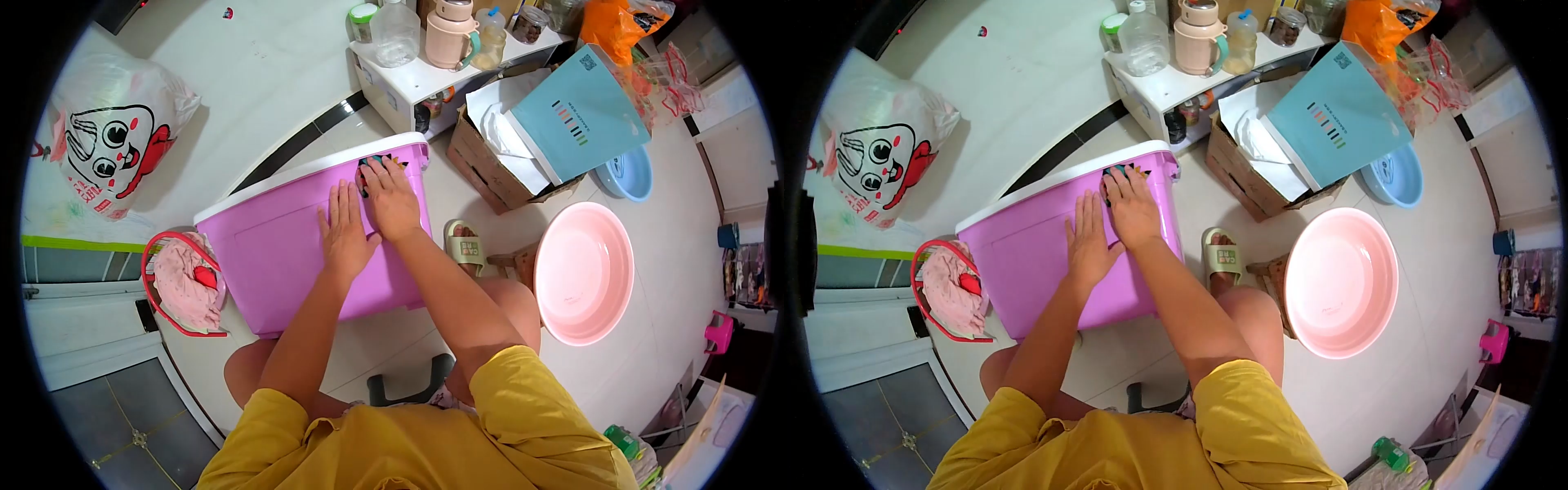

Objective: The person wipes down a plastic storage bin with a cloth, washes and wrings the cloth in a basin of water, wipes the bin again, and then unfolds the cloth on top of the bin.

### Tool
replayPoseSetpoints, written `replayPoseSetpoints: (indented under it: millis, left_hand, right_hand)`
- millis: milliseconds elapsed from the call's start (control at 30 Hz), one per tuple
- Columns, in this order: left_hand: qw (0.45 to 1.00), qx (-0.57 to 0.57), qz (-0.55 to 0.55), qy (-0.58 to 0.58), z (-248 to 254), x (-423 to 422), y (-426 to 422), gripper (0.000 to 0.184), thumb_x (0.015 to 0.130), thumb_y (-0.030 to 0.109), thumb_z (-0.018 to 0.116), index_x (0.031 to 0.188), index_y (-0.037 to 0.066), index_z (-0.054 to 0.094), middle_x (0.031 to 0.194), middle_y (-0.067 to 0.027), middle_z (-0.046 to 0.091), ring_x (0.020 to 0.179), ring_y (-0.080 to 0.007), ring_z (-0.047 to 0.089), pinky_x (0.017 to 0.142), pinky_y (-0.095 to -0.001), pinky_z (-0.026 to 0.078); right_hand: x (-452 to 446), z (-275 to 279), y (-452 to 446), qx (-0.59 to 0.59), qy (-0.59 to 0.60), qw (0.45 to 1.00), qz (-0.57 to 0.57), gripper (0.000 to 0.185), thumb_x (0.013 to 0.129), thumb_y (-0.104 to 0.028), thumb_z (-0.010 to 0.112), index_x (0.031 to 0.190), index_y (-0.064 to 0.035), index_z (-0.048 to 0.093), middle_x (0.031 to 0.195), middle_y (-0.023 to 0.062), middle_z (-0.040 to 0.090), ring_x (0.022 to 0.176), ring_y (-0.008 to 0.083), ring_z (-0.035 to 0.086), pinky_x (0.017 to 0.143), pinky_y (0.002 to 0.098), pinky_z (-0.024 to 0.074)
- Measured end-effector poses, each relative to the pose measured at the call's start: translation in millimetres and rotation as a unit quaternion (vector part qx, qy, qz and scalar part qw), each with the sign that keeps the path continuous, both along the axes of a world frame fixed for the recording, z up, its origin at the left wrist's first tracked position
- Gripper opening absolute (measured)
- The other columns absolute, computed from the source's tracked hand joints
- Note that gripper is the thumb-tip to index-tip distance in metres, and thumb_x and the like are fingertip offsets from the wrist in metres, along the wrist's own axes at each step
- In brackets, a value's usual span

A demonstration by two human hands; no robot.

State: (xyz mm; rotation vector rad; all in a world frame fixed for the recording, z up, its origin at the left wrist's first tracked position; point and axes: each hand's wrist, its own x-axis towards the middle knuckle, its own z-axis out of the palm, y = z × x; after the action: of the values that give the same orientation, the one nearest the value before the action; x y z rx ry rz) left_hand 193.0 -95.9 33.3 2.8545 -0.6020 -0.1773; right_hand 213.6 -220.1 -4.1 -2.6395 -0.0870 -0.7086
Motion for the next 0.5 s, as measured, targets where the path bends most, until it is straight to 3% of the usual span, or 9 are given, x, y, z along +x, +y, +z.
replayPoseSetpoints:
  millis: [133, 267, 500]
  left_hand:
    - [1.000, 0.005, -0.009, -0.001, -1.1, 0.8, 2.2, 0.106, 0.075, 0.037, 0.075, 0.151, 0.002, 0.010, 0.159, -0.0152, 0.008, 0.147, -0.0319, 0.005, 0.112, -0.0606, 0.013]
    - [1.000, 0.015, 0.007, 0.026, 7.3, -0.7, -0.5, 0.105, 0.075, 0.033, 0.076, 0.150, 0.002, 0.009, 0.159, -0.0136, 0.009, 0.147, -0.0293, 0.006, 0.115, -0.0559, 0.012]
    - [1.000, 0.007, 0.000, 0.007, 2.6, -0.1, 0.9, 0.106, 0.076, 0.041, 0.074, 0.151, 0.002, 0.009, 0.158, -0.0139, 0.010, 0.147, -0.0291, 0.007, 0.114, -0.0560, 0.013]
  right_hand:
    - [-2.1, -2.6, 0.6, 0.018, -0.009, 0.999, -0.034, 0.036, 0.087, -0.015, 0.057, 0.122, -0.0056, 0.055, 0.132, 0.0090, 0.054, 0.126, 0.0303, 0.045, 0.109, 0.0380, 0.0338]
    - [-4.5, -3.4, -1.4, 0.019, -0.005, 0.998, -0.059, 0.037, 0.088, -0.017, 0.058, 0.124, -0.0068, 0.053, 0.133, 0.0087, 0.052, 0.126, 0.0309, 0.044, 0.108, 0.0402, 0.0334]
    - [-5.3, -2.2, -8.6, 0.021, -0.011, 0.994, -0.104, 0.043, 0.087, -0.020, 0.060, 0.126, -0.0077, 0.051, 0.134, 0.0099, 0.051, 0.124, 0.0318, 0.044, 0.107, 0.0414, 0.0340]
